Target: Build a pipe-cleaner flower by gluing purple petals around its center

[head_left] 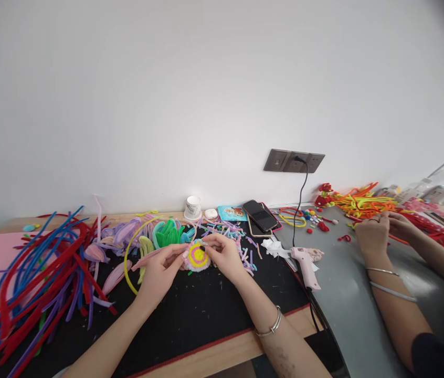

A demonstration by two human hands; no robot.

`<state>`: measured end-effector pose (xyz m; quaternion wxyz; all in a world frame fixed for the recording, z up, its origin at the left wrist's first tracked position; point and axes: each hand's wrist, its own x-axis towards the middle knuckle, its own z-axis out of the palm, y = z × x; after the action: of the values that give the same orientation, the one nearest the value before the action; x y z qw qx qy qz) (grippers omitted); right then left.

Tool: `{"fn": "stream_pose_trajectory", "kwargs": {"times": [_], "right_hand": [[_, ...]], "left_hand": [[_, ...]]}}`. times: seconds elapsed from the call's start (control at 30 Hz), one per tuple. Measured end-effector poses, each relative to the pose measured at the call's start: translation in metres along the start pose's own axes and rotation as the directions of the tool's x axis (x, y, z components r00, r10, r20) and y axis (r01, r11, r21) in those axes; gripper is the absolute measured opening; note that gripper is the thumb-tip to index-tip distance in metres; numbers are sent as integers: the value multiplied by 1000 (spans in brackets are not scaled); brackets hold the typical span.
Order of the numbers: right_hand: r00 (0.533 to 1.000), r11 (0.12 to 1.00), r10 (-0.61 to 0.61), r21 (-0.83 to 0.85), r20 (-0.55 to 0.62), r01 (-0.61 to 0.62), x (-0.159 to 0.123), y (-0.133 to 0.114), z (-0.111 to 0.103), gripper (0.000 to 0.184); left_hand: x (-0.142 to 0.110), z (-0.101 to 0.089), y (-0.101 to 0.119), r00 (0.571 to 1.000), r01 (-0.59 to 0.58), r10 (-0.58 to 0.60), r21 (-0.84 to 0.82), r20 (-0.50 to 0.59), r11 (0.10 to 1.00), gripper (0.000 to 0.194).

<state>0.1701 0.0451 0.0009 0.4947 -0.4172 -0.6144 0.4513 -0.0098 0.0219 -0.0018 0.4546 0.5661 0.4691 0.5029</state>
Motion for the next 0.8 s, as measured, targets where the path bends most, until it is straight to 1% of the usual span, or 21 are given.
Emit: {"fn": "stream_pose_trajectory", "kwargs": {"times": [0.2, 0.47, 0.8], "right_hand": [[1000, 1000, -8, -14, 0, 8, 0, -1, 0, 15], [1000, 1000, 2, -9, -1, -2, -1, -1, 0, 15], [1000, 1000, 1, -12, -4, -1, 0, 0, 1, 15]], "left_hand": [[1, -1, -4, 1000, -13, 13, 10, 11, 1000, 36], [-2, 0, -2, 998, -52, 53, 47, -34, 998, 34], [-1, -1, -8, 996, -67, 71, 67, -61, 996, 31]]}}
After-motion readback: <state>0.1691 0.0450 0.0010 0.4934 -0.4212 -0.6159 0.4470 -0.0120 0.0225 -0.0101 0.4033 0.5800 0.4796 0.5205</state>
